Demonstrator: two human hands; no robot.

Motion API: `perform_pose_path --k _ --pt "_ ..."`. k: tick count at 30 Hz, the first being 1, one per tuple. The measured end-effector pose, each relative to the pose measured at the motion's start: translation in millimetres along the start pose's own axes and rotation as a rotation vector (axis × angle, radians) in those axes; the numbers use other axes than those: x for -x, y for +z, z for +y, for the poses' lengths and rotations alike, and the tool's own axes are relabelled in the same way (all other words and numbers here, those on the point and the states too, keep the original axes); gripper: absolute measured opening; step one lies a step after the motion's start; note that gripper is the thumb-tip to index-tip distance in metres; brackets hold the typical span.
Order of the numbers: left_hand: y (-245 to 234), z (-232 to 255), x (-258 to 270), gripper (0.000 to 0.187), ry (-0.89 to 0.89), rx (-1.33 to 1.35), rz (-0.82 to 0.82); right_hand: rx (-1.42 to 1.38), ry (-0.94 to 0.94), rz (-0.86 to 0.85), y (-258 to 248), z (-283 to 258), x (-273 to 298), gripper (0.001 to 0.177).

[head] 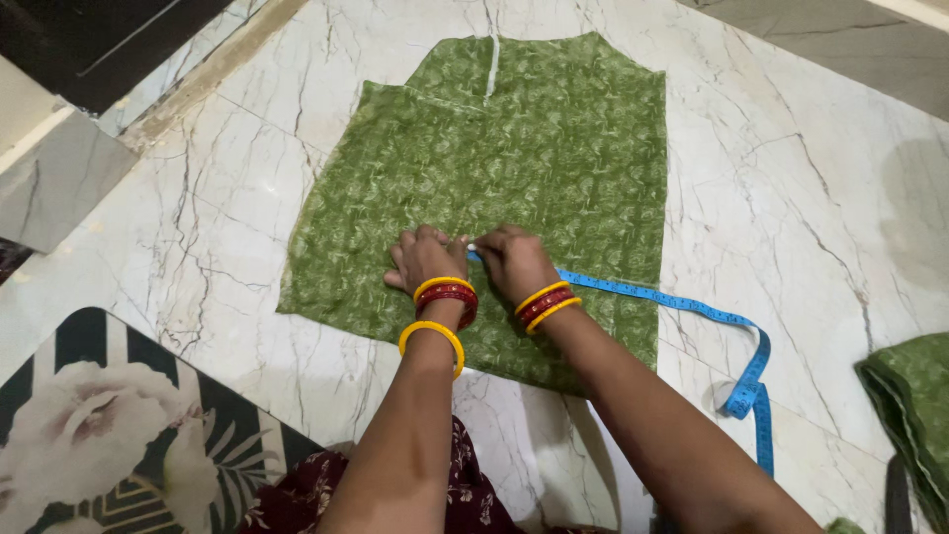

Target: The person measures and marks a green patterned fabric with a measuring tape and chalk, then uses shears to cut the fabric into garment pieces. The person adjusts the fabric and cuts along marked lines, producing separate fabric sections.

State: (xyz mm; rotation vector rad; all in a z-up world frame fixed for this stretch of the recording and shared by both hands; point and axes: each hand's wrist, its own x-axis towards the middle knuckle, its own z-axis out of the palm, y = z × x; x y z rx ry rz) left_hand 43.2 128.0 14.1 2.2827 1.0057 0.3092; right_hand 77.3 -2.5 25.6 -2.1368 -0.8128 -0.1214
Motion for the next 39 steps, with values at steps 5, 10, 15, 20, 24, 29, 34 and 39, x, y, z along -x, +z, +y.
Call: perform_pose_path --k 5,10,15,20,24,29,34,39 --pt "-2.6 -1.8 0.5 0.028 0.002 -0.004 -0.009 0.145 0.009 -0.09 -11.9 3.7 9.1 0.015" --pt "0.3 -3.8 0.7 0.028 0.014 -0.006 0.0 0.306 0.064 -0.151 -63.3 25.6 41.6 0.016" --pt "2.8 -5.9 -0.4 0.03 0.045 -0.006 0.023 0.319 0.082 -0.041 -120.4 45.7 72.3 0.02" --pt "-0.3 -8.0 -0.8 0.031 0.035 -0.01 0.0 0.099 0.37 0.157 -127.0 45.9 91.9 0.018" --pt "-2.4 -8.4 -3.5 0.031 0.011 -0.02 -0.014 0.035 0.302 0.09 -100.3 43.6 81.4 0.021" --pt "-2.1 -10.7 -3.0 0.028 0.044 -0.011 0.005 0.065 0.211 0.013 -35.7 28.1 39.7 0.012" --pt "-1.8 -9.2 1.7 0.026 0.054 0.005 0.043 -0.018 0.128 -0.008 2.6 13.1 -0.2 0.014" --pt "-2.4 -8.7 1.6 0.025 0.022 0.021 0.024 0.119 -0.061 -0.089 4.1 14.8 -5.3 0.013"
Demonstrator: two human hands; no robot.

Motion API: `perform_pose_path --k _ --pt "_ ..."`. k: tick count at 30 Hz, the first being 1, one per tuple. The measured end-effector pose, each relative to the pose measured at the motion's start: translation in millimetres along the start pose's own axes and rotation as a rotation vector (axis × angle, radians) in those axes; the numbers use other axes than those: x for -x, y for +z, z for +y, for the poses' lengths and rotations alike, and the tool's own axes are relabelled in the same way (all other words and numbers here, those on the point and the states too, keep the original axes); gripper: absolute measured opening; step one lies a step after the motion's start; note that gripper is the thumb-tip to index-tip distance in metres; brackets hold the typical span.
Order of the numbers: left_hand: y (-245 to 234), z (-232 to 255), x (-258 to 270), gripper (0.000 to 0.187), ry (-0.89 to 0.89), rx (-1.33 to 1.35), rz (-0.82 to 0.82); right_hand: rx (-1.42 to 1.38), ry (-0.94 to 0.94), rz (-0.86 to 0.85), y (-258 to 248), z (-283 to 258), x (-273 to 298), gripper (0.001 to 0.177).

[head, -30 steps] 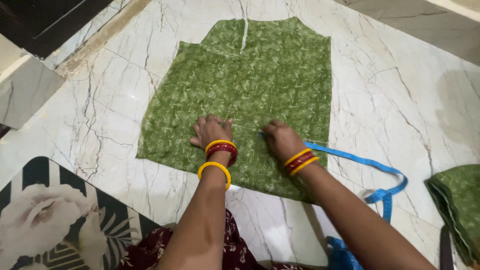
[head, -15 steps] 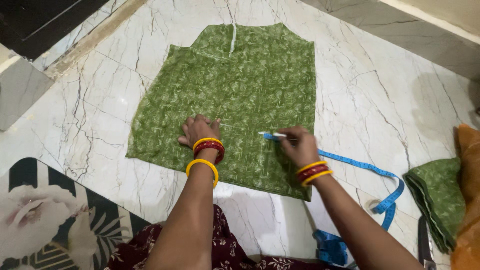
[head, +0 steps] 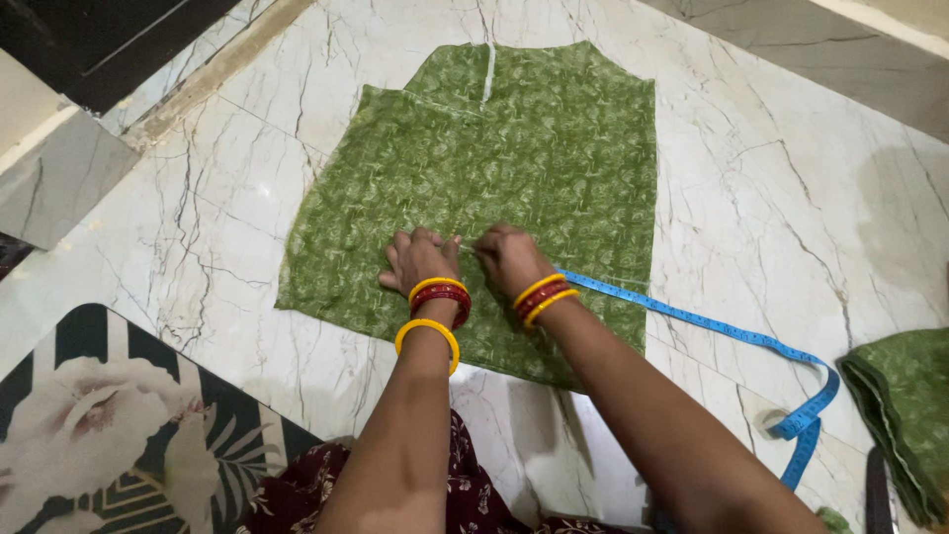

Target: The person measures and marks a green patterned fabric with a measuring tape and chalk, then uses shears to cut the fabric into garment pieces. The person adjusts the fabric and cuts along marked lines, producing separate fabric sections.

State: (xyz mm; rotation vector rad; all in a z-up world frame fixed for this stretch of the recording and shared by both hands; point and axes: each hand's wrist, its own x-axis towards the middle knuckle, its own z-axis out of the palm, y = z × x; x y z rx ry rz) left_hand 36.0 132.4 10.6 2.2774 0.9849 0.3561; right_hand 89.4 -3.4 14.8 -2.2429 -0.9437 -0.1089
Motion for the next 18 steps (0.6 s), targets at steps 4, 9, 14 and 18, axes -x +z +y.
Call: perform_pose_path --k 4,9,14,18 --pt "0.8 -0.3 -0.5 0.026 -0.01 -0.016 -0.011 0.062 0.013 -0.086 -29.3 15.3 28.2 0.014" --pt "4.2 -3.8 -2.7 0.027 0.012 -0.023 0.002 0.2 0.058 -0.112 -81.1 34.8 66.1 0.015" --pt "11.3 -8.7 -6.7 0.024 0.03 -0.05 0.001 0.158 0.33 -0.021 -120.0 44.9 95.1 0.019" --pt "11.5 -11.6 -9.6 0.018 0.081 -0.061 0.08 -0.051 0.464 0.21 -126.4 61.6 126.8 0.024"
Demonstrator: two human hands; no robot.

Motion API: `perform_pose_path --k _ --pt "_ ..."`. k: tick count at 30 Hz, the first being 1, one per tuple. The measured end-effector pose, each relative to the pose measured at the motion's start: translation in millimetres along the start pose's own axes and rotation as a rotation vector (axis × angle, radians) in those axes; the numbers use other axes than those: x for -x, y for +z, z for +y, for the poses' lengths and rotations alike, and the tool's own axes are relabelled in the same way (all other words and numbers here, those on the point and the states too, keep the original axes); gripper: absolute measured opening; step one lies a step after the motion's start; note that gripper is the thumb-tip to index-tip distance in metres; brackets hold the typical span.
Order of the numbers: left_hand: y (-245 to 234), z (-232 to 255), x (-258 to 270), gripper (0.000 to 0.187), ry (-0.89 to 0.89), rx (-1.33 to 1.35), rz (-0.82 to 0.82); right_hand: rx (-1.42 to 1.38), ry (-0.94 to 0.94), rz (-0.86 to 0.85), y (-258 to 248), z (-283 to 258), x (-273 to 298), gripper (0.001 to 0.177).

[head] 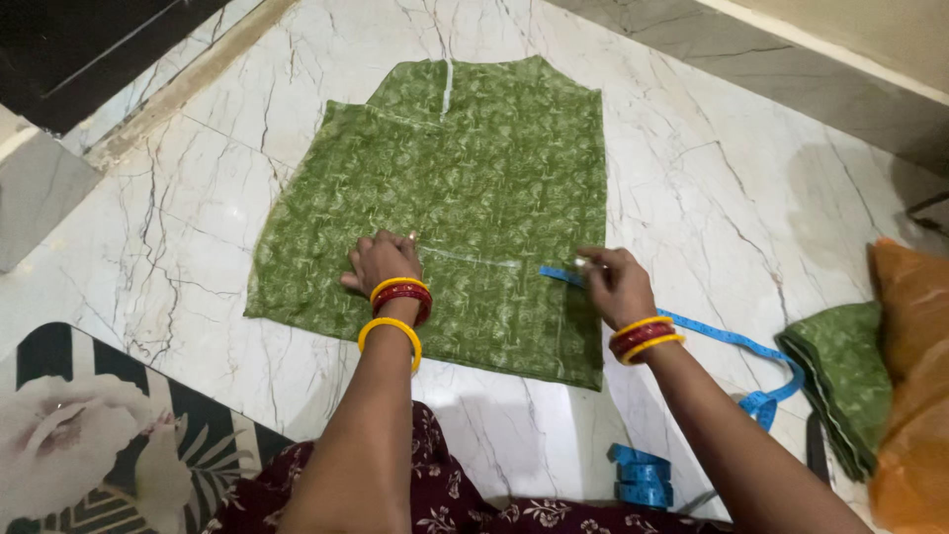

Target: The person measures and marks a green patterned fabric with a measuring tape and chalk, then uses shears to cut the fabric into garment pieces. The person adjusts the fabric and cuts along marked lines, producing separate fabric sections.

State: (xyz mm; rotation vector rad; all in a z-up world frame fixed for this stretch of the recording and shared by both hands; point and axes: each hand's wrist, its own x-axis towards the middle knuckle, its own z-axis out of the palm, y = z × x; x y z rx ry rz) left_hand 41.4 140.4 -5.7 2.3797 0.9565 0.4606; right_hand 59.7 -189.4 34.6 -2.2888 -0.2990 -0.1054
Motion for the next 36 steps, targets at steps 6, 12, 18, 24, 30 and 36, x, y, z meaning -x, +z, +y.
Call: perform_pose_path --k 6,12,18,24,30,36 --pt "-22.0 4.7 4.8 0.015 0.119 -0.051 -0.016 -0.36 0.23 -0.2 -12.4 74.8 42.8 0.028" --pt "-63.4 15.2 28.7 0.047 0.369 -0.336 -0.306 -0.306 0.455 -0.189 -14.6 94.0 78.0 0.042" --pt "-110.6 20.9 80.3 0.057 0.395 -0.58 -0.711 0.287 0.224 -0.12 -22.1 70.6 97.6 0.043" --pt "-123.8 26.5 116.6 0.087 0.396 -0.417 -0.761 0.579 0.444 -0.227 -50.0 54.3 85.2 0.06" --pt "-86.8 25.4 90.5 0.098 0.42 -0.368 -0.698 0.688 0.491 -0.247 -72.0 92.4 68.6 0.059" --pt "-66.5 25.7 80.2 0.105 0.405 -0.456 -0.742 0.719 0.723 -0.3 -87.8 142.5 73.7 0.067"
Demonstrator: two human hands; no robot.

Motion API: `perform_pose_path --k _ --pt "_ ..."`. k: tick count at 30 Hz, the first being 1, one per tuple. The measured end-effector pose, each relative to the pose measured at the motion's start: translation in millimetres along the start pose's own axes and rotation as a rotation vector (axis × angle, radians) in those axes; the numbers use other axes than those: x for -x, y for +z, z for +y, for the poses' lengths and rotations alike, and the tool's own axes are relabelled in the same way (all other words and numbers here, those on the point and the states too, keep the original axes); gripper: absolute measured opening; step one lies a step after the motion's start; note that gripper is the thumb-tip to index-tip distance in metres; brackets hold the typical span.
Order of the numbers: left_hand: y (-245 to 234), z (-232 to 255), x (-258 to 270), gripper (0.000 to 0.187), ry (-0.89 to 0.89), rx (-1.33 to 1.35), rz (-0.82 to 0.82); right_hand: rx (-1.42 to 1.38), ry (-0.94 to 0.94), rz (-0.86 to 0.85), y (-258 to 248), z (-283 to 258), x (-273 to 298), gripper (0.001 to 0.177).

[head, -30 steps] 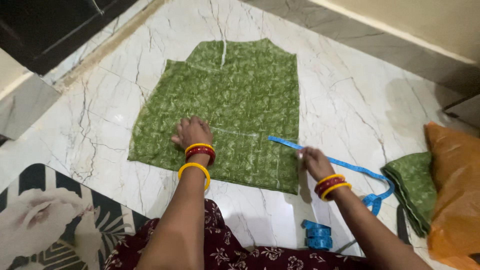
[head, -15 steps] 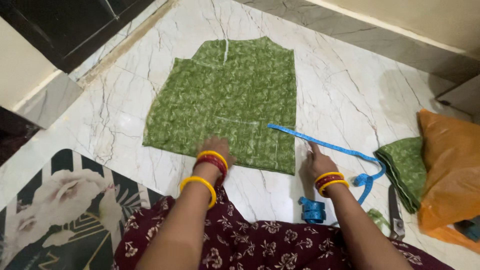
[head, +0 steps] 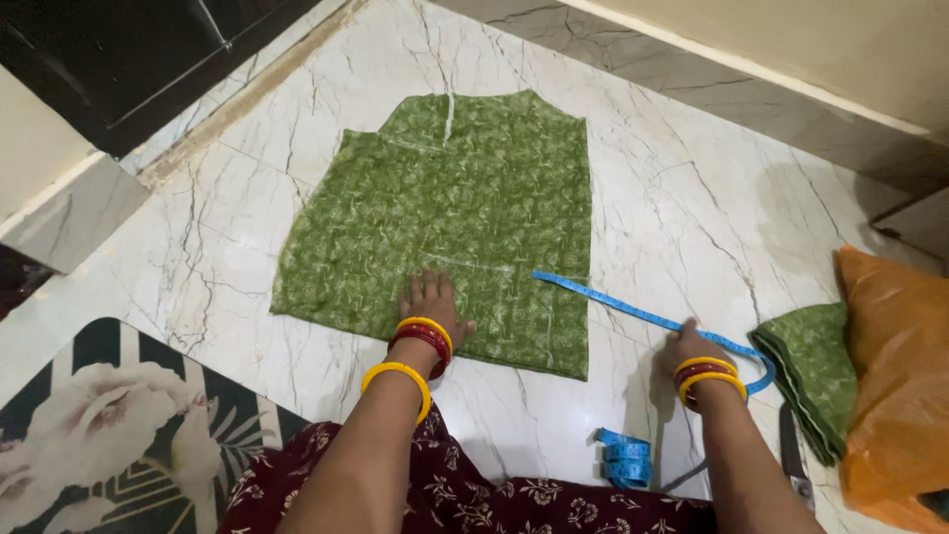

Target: The person measures and marks a green patterned fabric with a measuring tape and chalk, then uses shears to cut the fabric into garment pieces. The person adjusts the fabric and cuts along marked lines, producing separate fabric sections.

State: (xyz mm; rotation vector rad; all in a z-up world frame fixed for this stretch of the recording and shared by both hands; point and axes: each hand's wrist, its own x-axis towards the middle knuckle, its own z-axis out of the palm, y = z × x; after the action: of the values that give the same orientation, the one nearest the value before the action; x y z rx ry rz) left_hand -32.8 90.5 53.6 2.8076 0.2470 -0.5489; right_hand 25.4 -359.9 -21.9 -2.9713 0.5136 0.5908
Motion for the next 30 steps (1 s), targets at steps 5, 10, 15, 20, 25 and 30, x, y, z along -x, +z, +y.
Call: perform_pose_path --k 5,10,15,20,25,30 --pt "1.2 10.3 5.6 0.109 0.014 0.021 -0.031 -0.013 0.163 -0.009 -21.8 -15.6 22.5 0.076" --pt "9.3 16.4 4.5 0.113 -0.039 0.045 -0.108 -0.07 0.064 0.008 -17.8 -37.9 37.3 0.071" --pt "14.3 18.0 5.6 0.116 -0.062 -0.005 -0.137 -0.07 0.243 0.059 6.7 16.1 -16.0 0.069" --pt "19.3 25.9 7.0 0.111 -0.025 -0.062 -0.15 0.185 0.114 -0.081 18.2 75.1 -37.3 0.051" --pt "21.2 30.9 10.9 0.104 -0.012 -0.059 -0.107 0.258 0.119 -0.116 -10.1 85.8 -11.9 0.048" --pt "22.7 40.7 19.6 0.11 -0.03 0.054 -0.06 0.036 -0.006 0.139 -55.0 42.2 -15.5 0.047"
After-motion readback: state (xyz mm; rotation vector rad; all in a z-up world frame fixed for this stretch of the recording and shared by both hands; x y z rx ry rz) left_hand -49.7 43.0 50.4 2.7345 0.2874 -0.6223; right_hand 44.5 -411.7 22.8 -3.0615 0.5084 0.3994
